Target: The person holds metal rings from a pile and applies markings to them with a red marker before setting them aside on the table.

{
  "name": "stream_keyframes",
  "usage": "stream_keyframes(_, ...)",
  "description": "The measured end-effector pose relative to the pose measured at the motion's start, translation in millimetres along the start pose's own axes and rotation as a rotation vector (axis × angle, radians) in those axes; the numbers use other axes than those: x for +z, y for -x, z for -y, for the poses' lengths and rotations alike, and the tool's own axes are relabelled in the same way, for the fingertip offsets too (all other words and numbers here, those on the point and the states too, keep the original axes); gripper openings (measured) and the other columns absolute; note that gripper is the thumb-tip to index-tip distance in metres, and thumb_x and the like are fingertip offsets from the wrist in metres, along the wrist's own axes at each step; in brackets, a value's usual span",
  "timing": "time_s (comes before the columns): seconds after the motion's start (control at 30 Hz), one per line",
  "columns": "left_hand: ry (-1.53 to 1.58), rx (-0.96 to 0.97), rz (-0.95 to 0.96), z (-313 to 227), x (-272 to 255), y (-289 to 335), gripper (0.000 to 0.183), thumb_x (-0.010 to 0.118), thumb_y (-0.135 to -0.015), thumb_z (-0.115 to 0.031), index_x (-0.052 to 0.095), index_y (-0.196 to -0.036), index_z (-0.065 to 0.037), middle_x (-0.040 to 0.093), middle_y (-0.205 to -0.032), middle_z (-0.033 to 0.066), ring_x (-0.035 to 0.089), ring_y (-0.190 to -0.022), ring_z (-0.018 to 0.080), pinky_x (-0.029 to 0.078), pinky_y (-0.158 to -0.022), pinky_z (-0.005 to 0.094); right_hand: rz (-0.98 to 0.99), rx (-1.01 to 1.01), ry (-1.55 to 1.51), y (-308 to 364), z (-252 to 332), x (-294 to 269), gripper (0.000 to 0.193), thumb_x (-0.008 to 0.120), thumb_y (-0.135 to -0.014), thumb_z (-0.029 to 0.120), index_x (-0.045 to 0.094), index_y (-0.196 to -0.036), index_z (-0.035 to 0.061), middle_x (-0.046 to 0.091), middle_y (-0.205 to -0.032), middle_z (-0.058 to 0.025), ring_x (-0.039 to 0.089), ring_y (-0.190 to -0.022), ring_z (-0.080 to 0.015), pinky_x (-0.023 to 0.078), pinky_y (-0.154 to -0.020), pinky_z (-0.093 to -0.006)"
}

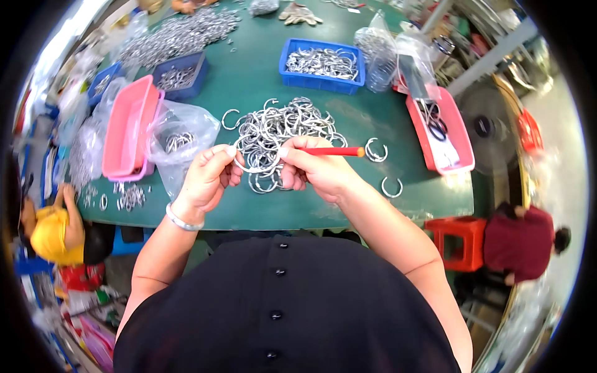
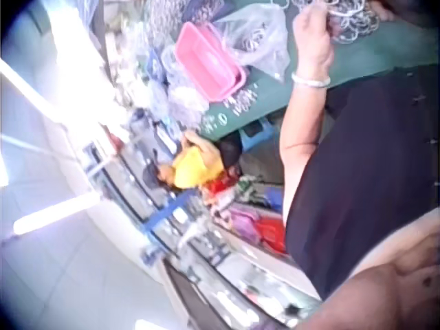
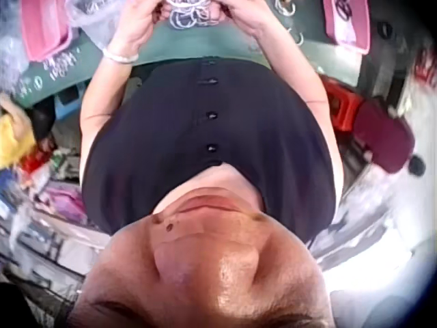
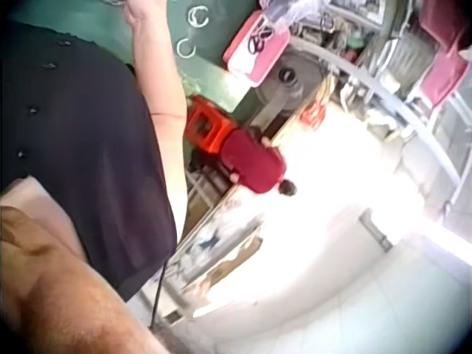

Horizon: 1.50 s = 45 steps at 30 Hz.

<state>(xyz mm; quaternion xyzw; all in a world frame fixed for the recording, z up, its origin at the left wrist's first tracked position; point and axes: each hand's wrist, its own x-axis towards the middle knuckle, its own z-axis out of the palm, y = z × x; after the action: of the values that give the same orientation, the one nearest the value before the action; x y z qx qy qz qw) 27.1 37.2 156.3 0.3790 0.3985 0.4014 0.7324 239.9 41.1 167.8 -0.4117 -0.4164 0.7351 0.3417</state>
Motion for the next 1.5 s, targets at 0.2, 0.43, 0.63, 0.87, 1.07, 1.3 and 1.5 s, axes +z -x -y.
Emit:
stream_keyframes(0.2, -0.149, 0.233, -0.147, 12, 39, -13, 0.023, 0.047, -0.088, -0.022, 0.055, -0.075, -0.005, 0.053, -0.065, -0.0002, 0.049, -0.056, 0.007, 0.04, -0.053, 0.0193, 0.189, -0.072, 0.051, 1, -1, -44, 0.016, 0.052, -0.085, 0.021, 0.054, -0.077, 0.0076, 0.058, -0.058, -0.0025, 0.05, -0.048, -0.0065, 0.038, -0.046, -0.0191)
stream_keyframes(0.43, -0.16, 0.236, -0.084, 24, 36, -30, 0.024, 0.043, -0.091, -0.025, 0.053, -0.081, -0.006, 0.055, -0.07, 0.0015, 0.052, -0.056, 0.0091, 0.042, -0.052, 0.0205, 0.032, -0.195, -0.003, -10, -28, -49, 0.014, 0.053, -0.085, 0.019, 0.056, -0.08, 0.0064, 0.057, -0.057, -0.0018, 0.049, -0.048, -0.006, 0.038, -0.045, -0.0182)
stream_keyframes(0.63, -0.045, 0.169, -0.05, 42, 11, -21, 0.025, 0.043, -0.09, -0.025, 0.054, -0.091, -0.003, 0.058, -0.073, 0.0043, 0.057, -0.059, 0.0116, 0.045, -0.053, 0.0221, -0.055, -0.216, -0.026, -13, -51, -31, 0.014, 0.053, -0.084, 0.018, 0.056, -0.079, 0.0053, 0.057, -0.057, -0.0022, 0.05, -0.047, -0.0068, 0.038, -0.044, -0.0178)
stream_keyframes(0.87, 0.139, 0.032, 0.024, 95, -21, 6, 0.019, 0.046, -0.088, -0.021, 0.053, -0.089, -0.003, 0.058, -0.071, 0.0043, 0.057, -0.059, 0.0118, 0.045, -0.054, 0.0213, -0.024, -0.119, -0.094, 0, -106, -15, 0.016, 0.052, -0.083, 0.018, 0.054, -0.076, 0.0037, 0.057, -0.055, -0.0068, 0.051, -0.044, -0.0103, 0.039, -0.041, -0.0199)
stream_keyframes(1.07, 0.213, -0.006, 0.035, 125, -37, 39, 0.019, 0.046, -0.089, -0.02, 0.053, -0.087, -0.003, 0.06, -0.071, 0.0053, 0.058, -0.059, 0.0118, 0.047, -0.051, 0.0206, -0.031, -0.04, -0.108, 16, -148, 2, 0.017, 0.052, -0.083, 0.019, 0.054, -0.076, 0.003, 0.056, -0.054, -0.0083, 0.049, -0.041, -0.0111, 0.037, -0.04, -0.0208)
stream_keyframes(1.3, 0.242, -0.009, 0.066, 139, -44, 61, 0.019, 0.048, -0.088, -0.023, 0.054, -0.086, -0.004, 0.06, -0.072, 0.0051, 0.06, -0.061, 0.0115, 0.047, -0.053, 0.0206, -0.037, -0.049, -0.122, 30, -166, 17, 0.016, 0.051, -0.083, 0.016, 0.054, -0.075, 0.002, 0.056, -0.053, -0.0087, 0.049, -0.04, -0.0114, 0.038, -0.039, -0.0209)
stream_keyframes(1.5, 0.229, 0.009, 0.061, 146, -42, 58, 0.02, 0.049, -0.088, -0.023, 0.053, -0.081, -0.005, 0.059, -0.072, 0.005, 0.058, -0.061, 0.0113, 0.047, -0.054, 0.0216, -0.052, -0.034, -0.173, 28, -176, 14, 0.015, 0.052, -0.082, 0.015, 0.055, -0.075, 0.002, 0.056, -0.053, -0.0089, 0.048, -0.04, -0.0117, 0.039, -0.039, -0.0208)
